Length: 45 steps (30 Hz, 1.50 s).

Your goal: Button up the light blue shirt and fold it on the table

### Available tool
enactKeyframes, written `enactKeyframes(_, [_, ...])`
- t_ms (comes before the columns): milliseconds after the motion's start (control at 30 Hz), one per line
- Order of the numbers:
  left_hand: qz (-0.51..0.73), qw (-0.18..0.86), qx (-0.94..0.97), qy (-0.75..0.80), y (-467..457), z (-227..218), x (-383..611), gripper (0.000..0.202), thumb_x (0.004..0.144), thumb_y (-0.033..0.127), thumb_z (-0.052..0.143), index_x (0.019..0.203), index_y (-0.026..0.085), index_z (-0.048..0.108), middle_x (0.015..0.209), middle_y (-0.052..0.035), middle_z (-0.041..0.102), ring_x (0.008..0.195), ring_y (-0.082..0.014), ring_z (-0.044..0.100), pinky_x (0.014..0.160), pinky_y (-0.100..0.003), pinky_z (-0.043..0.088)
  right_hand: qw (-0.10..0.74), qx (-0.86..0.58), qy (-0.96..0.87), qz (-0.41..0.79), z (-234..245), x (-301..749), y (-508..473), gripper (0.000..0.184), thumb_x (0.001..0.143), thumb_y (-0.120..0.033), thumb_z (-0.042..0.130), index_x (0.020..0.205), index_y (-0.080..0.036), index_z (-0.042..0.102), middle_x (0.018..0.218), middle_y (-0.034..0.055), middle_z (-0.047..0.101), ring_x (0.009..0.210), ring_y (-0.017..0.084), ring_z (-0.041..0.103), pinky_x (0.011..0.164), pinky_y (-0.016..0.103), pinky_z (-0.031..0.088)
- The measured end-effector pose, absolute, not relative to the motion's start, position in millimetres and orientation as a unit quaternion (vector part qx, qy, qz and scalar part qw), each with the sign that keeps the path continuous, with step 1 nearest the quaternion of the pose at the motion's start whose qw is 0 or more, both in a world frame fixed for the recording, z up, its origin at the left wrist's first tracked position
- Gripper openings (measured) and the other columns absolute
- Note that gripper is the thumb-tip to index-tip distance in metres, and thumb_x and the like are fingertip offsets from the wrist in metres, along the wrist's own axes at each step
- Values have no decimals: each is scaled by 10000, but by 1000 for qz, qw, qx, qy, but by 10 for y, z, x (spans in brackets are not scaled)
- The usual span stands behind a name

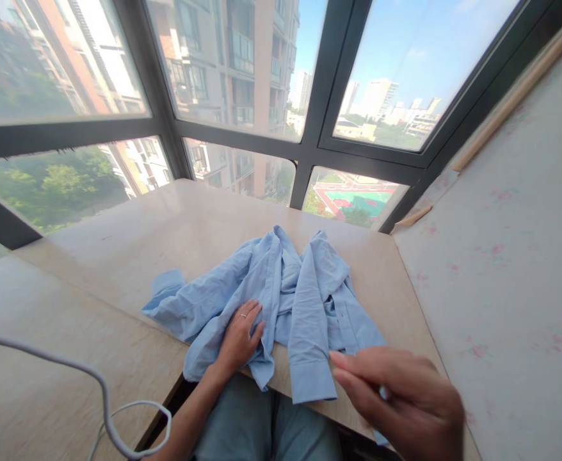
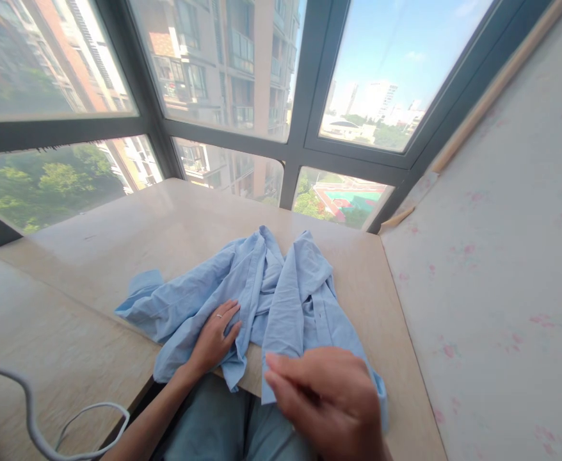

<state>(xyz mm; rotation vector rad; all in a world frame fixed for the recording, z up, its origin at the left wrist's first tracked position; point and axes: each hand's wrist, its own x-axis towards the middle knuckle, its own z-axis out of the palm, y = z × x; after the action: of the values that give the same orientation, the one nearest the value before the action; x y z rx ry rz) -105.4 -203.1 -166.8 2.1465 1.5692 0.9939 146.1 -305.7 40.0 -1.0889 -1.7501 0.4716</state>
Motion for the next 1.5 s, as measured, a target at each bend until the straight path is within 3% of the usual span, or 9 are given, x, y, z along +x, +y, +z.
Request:
enactKeyframes(67, [347, 166, 743, 548, -2041, -1656, -1072, 399, 933, 293, 516, 1295, 156, 614, 1393, -143, 587, 1345, -295, 503, 1144, -530, 399, 458, -476, -705, 258, 296, 1357, -2771, 152, 884, -314, 687, 836, -208, 784, 507, -24, 626, 390, 96, 534, 433, 201, 451])
enactKeyframes(167, [347, 191, 740, 544, -2054, -1651, -1117, 407, 934, 311, 515, 1294, 152, 614, 1399, -145, 582, 1353, -295, 494, 1147, -527, 393, 442, -531, -613, 382, 63, 1322, -2494, 313, 854, -461, 686, 799, -164, 769, 471, -14, 602, 348, 96, 505, 365, 191, 397])
enactKeyframes(400, [356, 223, 730, 540, -2059, -1671, -1174, 404, 925, 328, 529, 1292, 186, 619, 1406, -130, 579, 1361, -285, 489, 1158, -512, 378, 482, -537, -508, 470, -180, 1425, -2402, 439, 807, -581, 695, 887, -151, 721, 649, 33, 695, 420, 122, 612, 408, 201, 443])
enactKeyframes(633, [350, 286, 712, 537, -2024, -1590, -1218, 406, 886, 330, 567, 1257, 185, 644, 1399, -129, 587, 1374, -294, 475, 1170, -520, 358, 414, -547, -541, 487, -491, 1617, -2243, 450, 810, -569, 663, 973, -151, 700, 811, 69, 739, 547, 153, 682, 494, 236, 496])
enactKeyframes(833, [365, 330, 678, 546, -2041, -1486, -1239, 354, 858, 357, 574, 1158, 216, 697, 1334, -118, 639, 1336, -303, 514, 1161, -524, 364, 321, -640, -615, 332, -1001, 1951, -2110, 389, 799, -381, 603, 1118, -173, 680, 1047, 118, 731, 912, 263, 703, 821, 423, 574])
enactKeyframes(1100, [348, 397, 638, 560, -2225, -1049, -779, 519, 875, 520, 540, 1265, 189, 627, 1222, -113, 684, 1090, -266, 650, 984, -430, 505, 120, -716, -681, 95, -1329, 2113, -2062, 650, 792, -271, 556, 1409, -72, 496, 1472, 220, 459, 1380, 340, 424, 1137, 455, 358])
enactKeyframes(1267, [279, 364, 703, 543, -2312, -1004, -244, 845, 742, 616, 684, 1421, 150, 497, 1426, -205, 532, 1299, -378, 512, 1069, -508, 413, 29, -718, -688, 96, -1316, 1990, -2110, 819, 774, -320, 614, 1513, -82, 353, 1595, 208, 279, 1474, 363, 262, 1182, 460, 260])
enactKeyframes(1367, [207, 298, 733, 576, -2285, -1073, -27, 875, 705, 492, 739, 1448, 119, 464, 1355, -249, 577, 1254, -436, 531, 1017, -549, 423, 16, -713, -693, 105, -1295, 1970, -2133, 844, 775, -322, 624, 1523, -63, 331, 1610, 225, 228, 1486, 374, 227, 1188, 471, 240])
enactKeyframes(1500, [230, 322, 710, 583, -2162, -1051, -24, 653, 781, 195, 555, 1430, 149, 491, 1266, -173, 665, 1108, -326, 642, 963, -447, 468, 43, -703, -701, 114, -1309, 2047, -2147, 779, 796, -334, 634, 1496, -86, 399, 1599, 213, 269, 1476, 352, 268, 1192, 450, 256])
